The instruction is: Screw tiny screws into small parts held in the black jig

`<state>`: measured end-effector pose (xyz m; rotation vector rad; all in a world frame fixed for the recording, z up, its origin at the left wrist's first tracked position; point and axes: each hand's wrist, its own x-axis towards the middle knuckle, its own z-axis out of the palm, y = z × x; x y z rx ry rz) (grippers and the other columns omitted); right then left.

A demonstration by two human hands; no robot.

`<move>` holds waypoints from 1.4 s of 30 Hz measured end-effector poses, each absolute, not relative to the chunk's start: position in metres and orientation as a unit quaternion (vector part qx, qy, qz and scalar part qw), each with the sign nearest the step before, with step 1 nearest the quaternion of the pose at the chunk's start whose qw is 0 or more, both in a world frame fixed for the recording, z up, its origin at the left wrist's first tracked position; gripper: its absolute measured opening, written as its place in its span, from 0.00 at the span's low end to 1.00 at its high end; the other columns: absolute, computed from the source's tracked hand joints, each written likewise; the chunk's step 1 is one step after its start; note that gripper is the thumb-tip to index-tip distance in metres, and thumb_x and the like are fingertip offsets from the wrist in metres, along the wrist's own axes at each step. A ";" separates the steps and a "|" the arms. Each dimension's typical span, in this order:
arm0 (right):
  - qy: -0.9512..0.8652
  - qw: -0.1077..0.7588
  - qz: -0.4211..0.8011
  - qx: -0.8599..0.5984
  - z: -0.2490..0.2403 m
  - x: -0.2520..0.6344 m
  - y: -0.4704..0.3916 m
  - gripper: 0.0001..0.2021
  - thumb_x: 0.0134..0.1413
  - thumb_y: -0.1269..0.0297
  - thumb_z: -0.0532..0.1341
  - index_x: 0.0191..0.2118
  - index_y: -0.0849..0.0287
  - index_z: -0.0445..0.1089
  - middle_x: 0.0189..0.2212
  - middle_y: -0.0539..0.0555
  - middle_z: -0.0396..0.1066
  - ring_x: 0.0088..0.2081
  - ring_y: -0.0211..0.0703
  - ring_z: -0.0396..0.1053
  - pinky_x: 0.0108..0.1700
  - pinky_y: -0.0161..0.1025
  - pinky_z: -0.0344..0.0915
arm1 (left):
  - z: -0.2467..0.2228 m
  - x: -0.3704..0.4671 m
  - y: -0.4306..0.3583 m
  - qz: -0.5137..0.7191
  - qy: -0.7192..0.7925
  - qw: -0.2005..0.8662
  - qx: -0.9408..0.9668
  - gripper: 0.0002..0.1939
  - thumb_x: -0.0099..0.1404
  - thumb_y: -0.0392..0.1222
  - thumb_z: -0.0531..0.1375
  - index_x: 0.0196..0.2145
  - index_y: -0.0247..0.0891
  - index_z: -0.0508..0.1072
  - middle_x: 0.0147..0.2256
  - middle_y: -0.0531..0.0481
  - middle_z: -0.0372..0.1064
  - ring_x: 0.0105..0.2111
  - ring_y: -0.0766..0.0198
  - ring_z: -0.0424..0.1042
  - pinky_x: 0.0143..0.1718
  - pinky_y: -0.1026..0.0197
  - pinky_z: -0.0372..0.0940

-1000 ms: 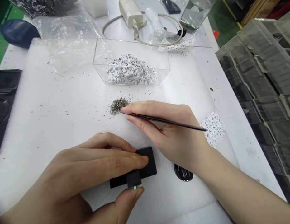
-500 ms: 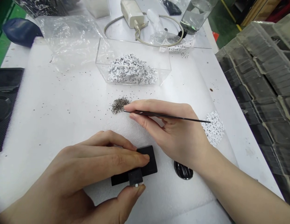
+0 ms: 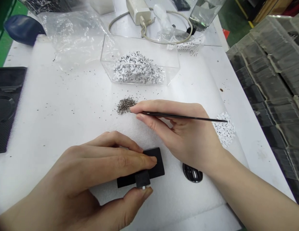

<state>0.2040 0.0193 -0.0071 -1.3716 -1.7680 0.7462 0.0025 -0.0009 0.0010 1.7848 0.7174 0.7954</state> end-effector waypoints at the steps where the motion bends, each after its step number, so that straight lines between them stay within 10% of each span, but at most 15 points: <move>1: -0.693 0.381 0.291 -0.538 -0.007 0.204 0.019 0.14 0.62 0.74 0.70 0.44 0.42 0.84 0.45 0.43 0.85 0.48 0.44 0.84 0.54 0.38 0.82 | 0.002 0.002 0.000 0.318 0.302 0.506 0.743 0.10 0.66 0.30 0.66 0.45 0.30 0.82 0.35 0.51 0.84 0.34 0.64 0.80 0.54 0.60 0.77; 42: -0.681 0.466 0.271 -0.496 -0.006 0.208 0.021 0.08 0.64 0.70 0.70 0.44 0.49 0.84 0.41 0.45 0.85 0.38 0.38 0.83 0.44 0.36 0.81 | 0.000 -0.002 0.001 0.346 0.265 0.385 0.813 0.11 0.69 0.29 0.64 0.48 0.25 0.81 0.34 0.51 0.82 0.39 0.66 0.79 0.54 0.65 0.72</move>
